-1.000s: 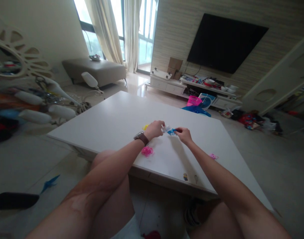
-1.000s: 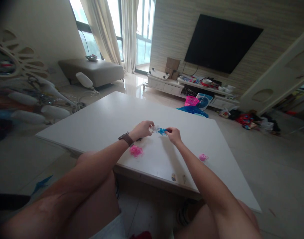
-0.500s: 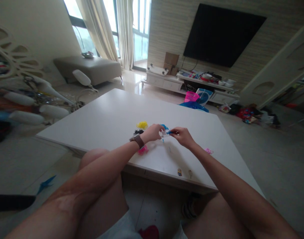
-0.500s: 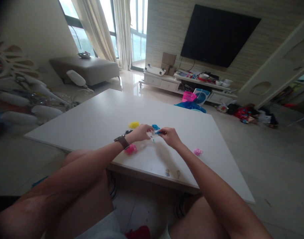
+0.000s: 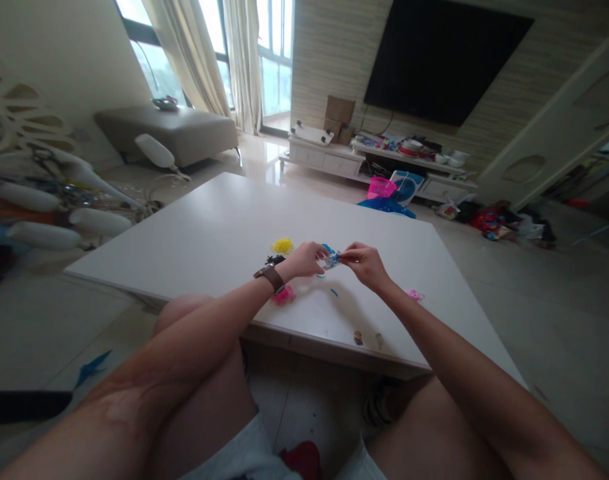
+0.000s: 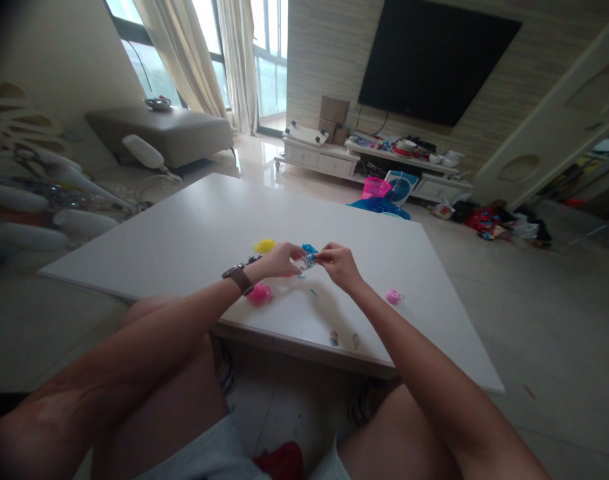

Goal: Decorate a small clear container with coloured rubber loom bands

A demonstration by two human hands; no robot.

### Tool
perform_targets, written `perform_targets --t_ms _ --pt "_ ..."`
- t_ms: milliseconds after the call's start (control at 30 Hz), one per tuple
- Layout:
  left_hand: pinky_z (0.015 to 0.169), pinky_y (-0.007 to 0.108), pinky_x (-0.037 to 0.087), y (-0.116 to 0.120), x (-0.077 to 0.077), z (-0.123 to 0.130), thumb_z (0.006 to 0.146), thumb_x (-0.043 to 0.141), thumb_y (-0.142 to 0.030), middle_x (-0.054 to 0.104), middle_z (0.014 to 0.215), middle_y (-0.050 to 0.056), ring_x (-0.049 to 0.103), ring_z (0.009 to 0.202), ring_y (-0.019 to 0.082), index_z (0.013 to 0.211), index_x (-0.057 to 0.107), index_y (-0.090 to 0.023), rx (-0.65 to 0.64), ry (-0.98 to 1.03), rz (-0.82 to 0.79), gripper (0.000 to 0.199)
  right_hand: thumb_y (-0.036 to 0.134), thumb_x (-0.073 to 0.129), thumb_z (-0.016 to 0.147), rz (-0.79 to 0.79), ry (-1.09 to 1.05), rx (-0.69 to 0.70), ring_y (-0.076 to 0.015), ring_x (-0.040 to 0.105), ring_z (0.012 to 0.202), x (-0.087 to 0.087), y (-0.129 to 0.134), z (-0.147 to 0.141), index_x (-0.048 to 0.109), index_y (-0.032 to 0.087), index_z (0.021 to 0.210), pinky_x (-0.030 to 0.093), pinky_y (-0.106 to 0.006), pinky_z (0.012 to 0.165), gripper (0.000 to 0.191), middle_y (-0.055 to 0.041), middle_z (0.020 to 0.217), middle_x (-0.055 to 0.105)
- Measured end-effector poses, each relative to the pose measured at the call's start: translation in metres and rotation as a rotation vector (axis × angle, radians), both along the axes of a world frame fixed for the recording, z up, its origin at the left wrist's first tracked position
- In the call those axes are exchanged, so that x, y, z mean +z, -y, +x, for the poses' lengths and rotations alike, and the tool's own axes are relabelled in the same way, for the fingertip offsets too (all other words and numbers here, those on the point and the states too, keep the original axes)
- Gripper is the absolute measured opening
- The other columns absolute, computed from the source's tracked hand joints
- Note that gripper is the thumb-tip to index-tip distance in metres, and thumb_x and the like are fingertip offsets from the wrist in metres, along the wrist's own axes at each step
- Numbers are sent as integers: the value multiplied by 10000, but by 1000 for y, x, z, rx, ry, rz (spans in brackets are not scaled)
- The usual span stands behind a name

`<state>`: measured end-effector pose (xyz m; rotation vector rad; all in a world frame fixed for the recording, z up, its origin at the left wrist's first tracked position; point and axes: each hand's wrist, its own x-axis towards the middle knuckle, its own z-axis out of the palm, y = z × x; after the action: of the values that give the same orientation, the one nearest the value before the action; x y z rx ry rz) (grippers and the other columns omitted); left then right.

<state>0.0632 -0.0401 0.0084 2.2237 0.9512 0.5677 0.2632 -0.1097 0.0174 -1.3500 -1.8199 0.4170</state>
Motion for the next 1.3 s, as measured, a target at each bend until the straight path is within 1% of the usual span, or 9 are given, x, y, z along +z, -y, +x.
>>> perform_targets --t_ms 100,267,533,667,767,933,1100,1233,1300 --pt "754 294 548 -2 0 0 571 766 -118 750 866 56 692 825 215 1039 774 -154 14 4 -8 469 321 713 820 -46 -13 -27 -181 662 720 0 1 -3 779 196 841 517 -300 688 142 -51 806 738" --pt "775 296 550 -2 -3 1 577 772 -116 750 863 54 697 848 215 1023 775 -162 -33 23 -5 449 294 733 795 -55 -34 -82 -170 640 683 -1 3 -6 744 180 774 504 -298 684 116 -29 732 722" --pt "734 271 537 -4 1 0 589 776 -142 755 879 56 690 821 200 1040 777 -151 -31 23 -36 451 286 657 850 -20 41 52 -159 591 771 1 -3 0 776 197 809 500 -288 666 154 -50 866 610" --pt "716 266 526 -5 1 0 597 774 -151 755 873 55 685 807 197 1045 776 -144 -29 16 -39 448 215 618 837 -58 -4 58 -160 634 780 4 0 1 735 182 872 524 -304 730 127 -42 864 670" --pt "717 267 523 -6 -1 0 593 779 -151 754 867 52 684 818 201 1050 773 -152 -22 11 -46 457 251 674 807 -72 -89 49 -162 651 749 7 4 0 683 177 865 535 -310 730 95 -29 818 696" --pt "712 268 518 -5 -1 1 594 773 -132 755 867 62 685 806 197 1012 766 -137 -54 37 -76 418 357 765 760 -32 -165 29 -159 644 706 8 4 -1 637 182 829 532 -299 686 227 -13 775 677" --pt "704 264 524 -3 -2 2 598 768 -132 746 839 50 683 789 187 965 743 -143 -107 108 -121 368 404 727 814 24 -154 17 -161 649 706 13 6 -5 668 180 816 540 -308 703 231 -18 764 695" --pt "683 265 525 -5 0 2 587 771 -133 730 827 47 674 755 174 890 699 -138 -55 194 -200 311 329 648 872 207 -109 -111 -168 655 803 22 9 -5 690 194 881 530 -301 745 142 -31 868 717" --pt "688 270 528 -6 2 0 592 774 -141 725 849 52 673 761 169 873 673 -134 14 286 -254 299 276 626 873 197 -54 -203 -166 649 797 19 8 0 691 187 884 513 -284 719 110 -34 861 715"
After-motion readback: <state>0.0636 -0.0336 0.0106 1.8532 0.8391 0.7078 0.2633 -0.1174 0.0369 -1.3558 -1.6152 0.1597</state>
